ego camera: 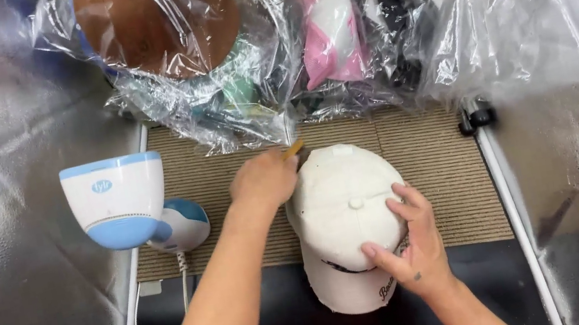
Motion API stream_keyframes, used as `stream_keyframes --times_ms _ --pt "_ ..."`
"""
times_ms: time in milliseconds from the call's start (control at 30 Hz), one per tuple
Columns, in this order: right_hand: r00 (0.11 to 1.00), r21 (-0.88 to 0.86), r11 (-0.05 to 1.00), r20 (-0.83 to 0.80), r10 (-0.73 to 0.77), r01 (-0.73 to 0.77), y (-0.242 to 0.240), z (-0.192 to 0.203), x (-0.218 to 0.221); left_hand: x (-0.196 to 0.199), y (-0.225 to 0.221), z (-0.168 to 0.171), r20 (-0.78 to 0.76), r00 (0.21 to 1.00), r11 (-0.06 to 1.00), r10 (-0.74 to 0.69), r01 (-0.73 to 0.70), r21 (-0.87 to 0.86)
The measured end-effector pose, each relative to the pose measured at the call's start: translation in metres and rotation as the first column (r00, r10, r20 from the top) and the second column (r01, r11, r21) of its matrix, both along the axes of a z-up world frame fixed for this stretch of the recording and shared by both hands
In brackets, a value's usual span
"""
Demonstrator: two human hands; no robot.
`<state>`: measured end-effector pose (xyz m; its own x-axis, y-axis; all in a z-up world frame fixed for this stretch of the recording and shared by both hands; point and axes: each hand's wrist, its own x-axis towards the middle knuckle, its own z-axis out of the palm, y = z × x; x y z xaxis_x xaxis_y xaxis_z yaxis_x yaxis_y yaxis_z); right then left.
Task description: Brushing and steaming a white baseball cap to clean and finish it for packaging.
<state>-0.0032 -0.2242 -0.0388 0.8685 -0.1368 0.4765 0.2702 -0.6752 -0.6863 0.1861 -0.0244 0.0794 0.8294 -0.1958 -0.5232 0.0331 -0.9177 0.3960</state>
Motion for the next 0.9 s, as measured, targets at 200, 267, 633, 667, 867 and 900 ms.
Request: stream_keyframes --times_ms 200,267,633,667,867,900 --pt "0.999 0.048 0.999 0.038 -0.023 0.021 0.004 -0.007 0.003 -0.072 0.012 -0.013 0.683 0.724 0.984 -0.1 0.172 -0.038" --pt "0.998 0.02 1.0 0.057 -0.015 0.014 0.0 -0.006 0.006 -0.083 0.008 -0.02 0.631 0.773 0.967 -0.069 0.207 -0.148" --pt "0.997 -0.065 0.997 0.073 -0.028 0.032 -0.009 0.008 0.012 -0.14 0.024 -0.074 0.642 0.684 0.922 0.347 -0.124 -0.366" --pt "0.994 -0.115 0.992 0.103 -0.041 0.053 -0.012 0.013 0.026 -0.142 0.015 -0.064 0.746 0.621 0.919 0.24 0.101 -0.38" --pt "0.964 -0.028 0.996 -0.25 -0.091 0.087 -0.02 0.033 0.075 -0.145 0.022 -0.123 0.422 0.748 0.759 0.512 -0.164 -0.63" --pt "0.95 0.059 0.996 -0.307 -0.051 0.073 -0.019 0.035 0.08 -0.144 0.031 -0.139 0.039 0.851 0.738 0.524 -0.431 -0.519"
